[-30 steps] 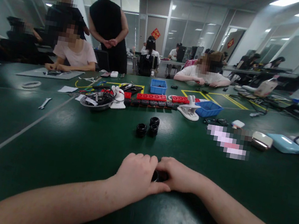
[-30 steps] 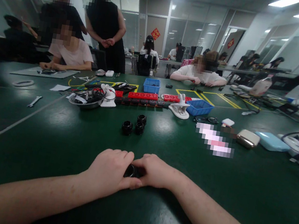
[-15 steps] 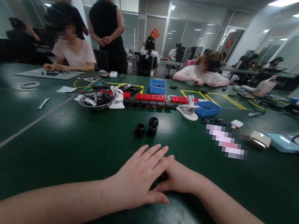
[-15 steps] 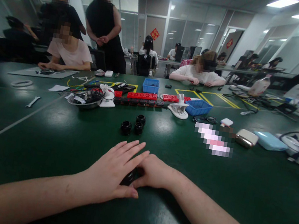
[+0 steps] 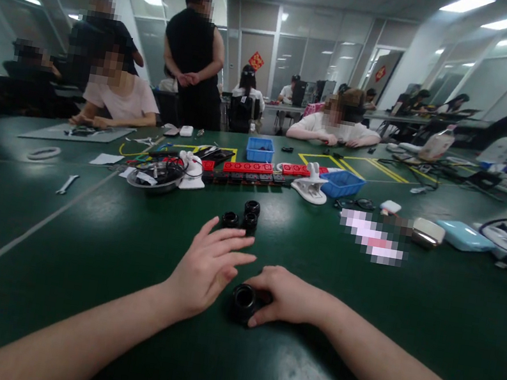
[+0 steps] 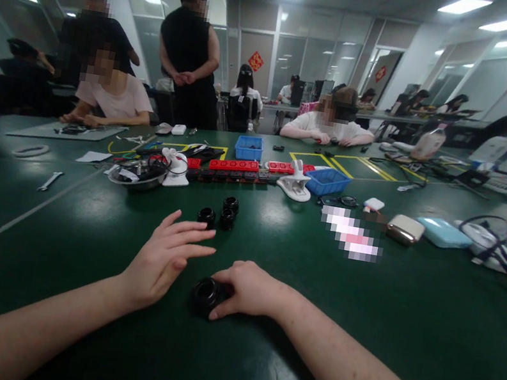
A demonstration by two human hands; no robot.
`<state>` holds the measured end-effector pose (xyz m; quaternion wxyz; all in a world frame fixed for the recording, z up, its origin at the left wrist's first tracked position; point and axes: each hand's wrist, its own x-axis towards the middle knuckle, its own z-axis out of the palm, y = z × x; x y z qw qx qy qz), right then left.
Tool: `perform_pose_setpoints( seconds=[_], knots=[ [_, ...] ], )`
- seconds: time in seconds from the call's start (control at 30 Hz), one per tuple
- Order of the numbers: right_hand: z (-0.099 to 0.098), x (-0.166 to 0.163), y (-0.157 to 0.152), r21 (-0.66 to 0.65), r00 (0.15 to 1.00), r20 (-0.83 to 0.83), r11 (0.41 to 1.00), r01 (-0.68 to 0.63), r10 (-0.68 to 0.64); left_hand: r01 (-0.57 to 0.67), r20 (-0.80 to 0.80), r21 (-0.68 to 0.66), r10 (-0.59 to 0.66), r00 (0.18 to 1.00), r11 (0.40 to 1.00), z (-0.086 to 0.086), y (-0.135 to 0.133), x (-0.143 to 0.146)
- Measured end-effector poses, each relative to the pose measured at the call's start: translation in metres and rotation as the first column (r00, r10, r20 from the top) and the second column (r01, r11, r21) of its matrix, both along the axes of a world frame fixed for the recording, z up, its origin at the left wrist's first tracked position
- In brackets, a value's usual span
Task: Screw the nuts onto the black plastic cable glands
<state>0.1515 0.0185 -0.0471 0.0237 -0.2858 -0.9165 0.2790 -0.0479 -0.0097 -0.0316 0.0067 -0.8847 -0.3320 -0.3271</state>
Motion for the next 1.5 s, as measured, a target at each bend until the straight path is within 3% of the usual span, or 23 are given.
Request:
perform_pose_setpoints(
  seconds=[0.07,0.17,0.3,0.43,0.57,0.73,1.07,1.5],
  knots=[
    [0.0,0.0,0.0,0.0,1.0,0.005,1.0,-0.005,0.005,0.04,0.118,-0.05,-0.034,0.992,0.998,-0.014,-0.008,-0.005],
    [0.001,0.001,0.0,0.004,1.0,0.018,1.0,-0.01,0.01,0.092,0.143,-0.148,-0.071,0.987,0.985,-0.035,-0.022,-0.015],
    [0.001,0.001,0.0,0.003,1.0,0.025,1.0,-0.013,0.013,-0.016,0.107,-0.279,0.048,0.993,0.96,-0.048,-0.03,-0.027],
    [0.001,0.001,0.0,0.002,1.0,0.03,1.0,-0.002,0.002,-0.056,0.045,-0.356,0.077,0.996,0.933,-0.05,-0.022,-0.028],
    [0.003,0.0,0.0,-0.01,0.999,0.032,1.0,0.002,-0.001,-0.025,0.044,-0.508,0.056,0.997,0.861,-0.055,-0.015,-0.026],
    [0.003,-0.002,0.0,-0.014,1.0,0.03,1.0,0.0,0.0,0.005,0.032,-0.603,0.018,0.999,0.798,-0.054,-0.014,-0.026],
    [0.002,-0.002,0.0,0.003,1.0,0.026,1.0,-0.012,0.012,0.116,0.155,-0.653,-0.018,0.988,0.748,-0.055,-0.016,-0.025],
    [0.0,-0.001,0.0,-0.008,1.0,0.025,1.0,-0.004,0.004,0.086,0.131,-0.708,0.011,0.991,0.701,-0.042,-0.017,-0.026]
  ],
)
